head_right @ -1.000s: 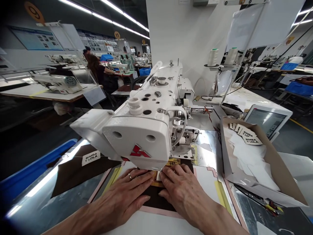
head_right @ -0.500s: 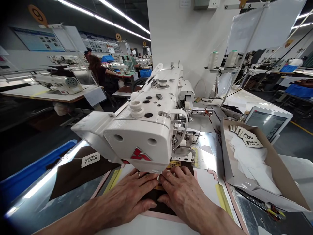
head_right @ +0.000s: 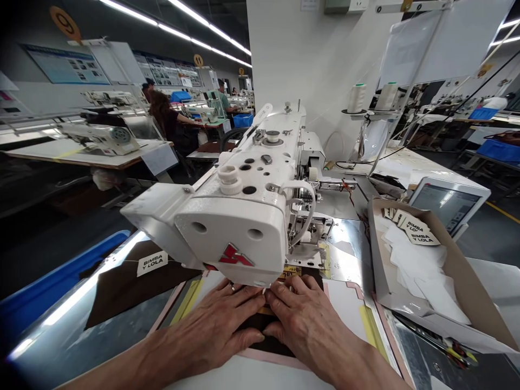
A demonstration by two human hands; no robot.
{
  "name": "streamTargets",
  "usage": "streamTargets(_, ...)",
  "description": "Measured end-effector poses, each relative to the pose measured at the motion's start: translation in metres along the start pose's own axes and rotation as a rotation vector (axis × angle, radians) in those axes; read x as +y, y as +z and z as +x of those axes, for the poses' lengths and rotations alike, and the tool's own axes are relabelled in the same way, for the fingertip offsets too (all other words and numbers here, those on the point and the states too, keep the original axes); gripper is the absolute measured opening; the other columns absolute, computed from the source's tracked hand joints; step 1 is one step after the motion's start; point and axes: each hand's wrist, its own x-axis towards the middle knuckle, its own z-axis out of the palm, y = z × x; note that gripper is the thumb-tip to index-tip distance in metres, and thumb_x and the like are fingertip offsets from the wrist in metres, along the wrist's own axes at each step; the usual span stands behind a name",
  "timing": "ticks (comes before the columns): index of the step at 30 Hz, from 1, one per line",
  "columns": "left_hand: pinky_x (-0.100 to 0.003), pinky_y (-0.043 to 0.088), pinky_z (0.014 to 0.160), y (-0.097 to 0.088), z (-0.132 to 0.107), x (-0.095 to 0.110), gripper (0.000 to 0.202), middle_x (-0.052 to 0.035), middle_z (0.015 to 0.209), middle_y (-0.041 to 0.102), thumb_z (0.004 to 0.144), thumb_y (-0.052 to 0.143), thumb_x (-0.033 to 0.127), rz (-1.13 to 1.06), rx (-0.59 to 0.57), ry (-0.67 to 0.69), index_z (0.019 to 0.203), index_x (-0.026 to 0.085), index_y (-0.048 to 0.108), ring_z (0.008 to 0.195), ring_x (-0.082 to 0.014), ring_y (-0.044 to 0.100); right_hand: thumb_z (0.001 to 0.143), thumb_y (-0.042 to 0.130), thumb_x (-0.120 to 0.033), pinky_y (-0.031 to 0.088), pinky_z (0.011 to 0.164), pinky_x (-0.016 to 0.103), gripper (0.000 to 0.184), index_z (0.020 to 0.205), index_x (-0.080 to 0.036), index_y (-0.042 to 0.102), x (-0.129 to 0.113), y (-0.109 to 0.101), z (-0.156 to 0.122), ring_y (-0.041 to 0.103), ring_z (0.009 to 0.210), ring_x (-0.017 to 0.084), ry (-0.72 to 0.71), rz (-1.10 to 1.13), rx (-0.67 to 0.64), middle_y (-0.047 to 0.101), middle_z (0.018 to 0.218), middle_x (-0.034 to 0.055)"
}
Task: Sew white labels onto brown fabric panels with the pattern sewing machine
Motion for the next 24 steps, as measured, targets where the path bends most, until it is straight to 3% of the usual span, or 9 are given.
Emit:
streamTargets(7, -0.052, 0.037, 0.121, -0.005, 0.001, -0.002, 0.043, -0.004, 0.141, 0.065, 0.098, 0.076, 0.038, 0.017, -0.008, -0.008, 0.136, 0.026, 0.061, 0.133, -0.0327, 0.058, 0.098, 0.074, -0.035, 0.046, 0.103, 0.052, 0.028, 0.121, -0.019, 0.069, 0.002, -0.004, 0.001, 0.06, 0.115, 0.032, -0.015, 0.004, -0.014, 0.072, 0.129, 0.0066)
streamTargets(11, -0.051, 0.036, 0.123, -0.001, -0.007, -0.013, 0.05, -0.0078, 0.152, 0.058, 0.103, 0.068, 0.037, 0.073, 0.022, 0.097, 0.148, 0.021, 0.054, 0.137, -0.0322, 0.056, 0.099, 0.073, -0.038, 0.045, 0.103, 0.052, 0.031, 0.124, -0.02, 0.068, 0.003, -0.004, 0.001, 0.06, 0.116, 0.032, -0.02, 0.007, -0.01, 0.071, 0.13, 0.006)
streamTargets(16, -0.05, 0.039, 0.121, 0.002, -0.022, -0.027, 0.052, -0.0079, 0.153, 0.057, 0.1, 0.072, 0.03, 0.155, 0.066, 0.152, 0.148, 0.018, 0.055, 0.137, -0.0337, 0.057, 0.099, 0.074, -0.041, 0.044, 0.104, 0.053, 0.04, 0.134, -0.023, 0.064, 0.007, -0.001, -0.002, 0.058, 0.118, 0.032, -0.046, -0.006, 0.016, 0.071, 0.132, 0.0036)
streamTargets(24, -0.043, 0.038, 0.124, -0.001, -0.019, -0.023, 0.039, -0.0047, 0.149, 0.062, 0.107, 0.062, 0.036, 0.087, 0.137, 0.171, 0.142, 0.019, 0.061, 0.135, -0.0275, 0.059, 0.099, 0.073, -0.039, 0.046, 0.1, 0.053, 0.046, 0.14, -0.022, 0.061, 0.005, 0.001, -0.001, 0.058, 0.117, 0.034, -0.041, -0.045, -0.001, 0.072, 0.13, 0.0056)
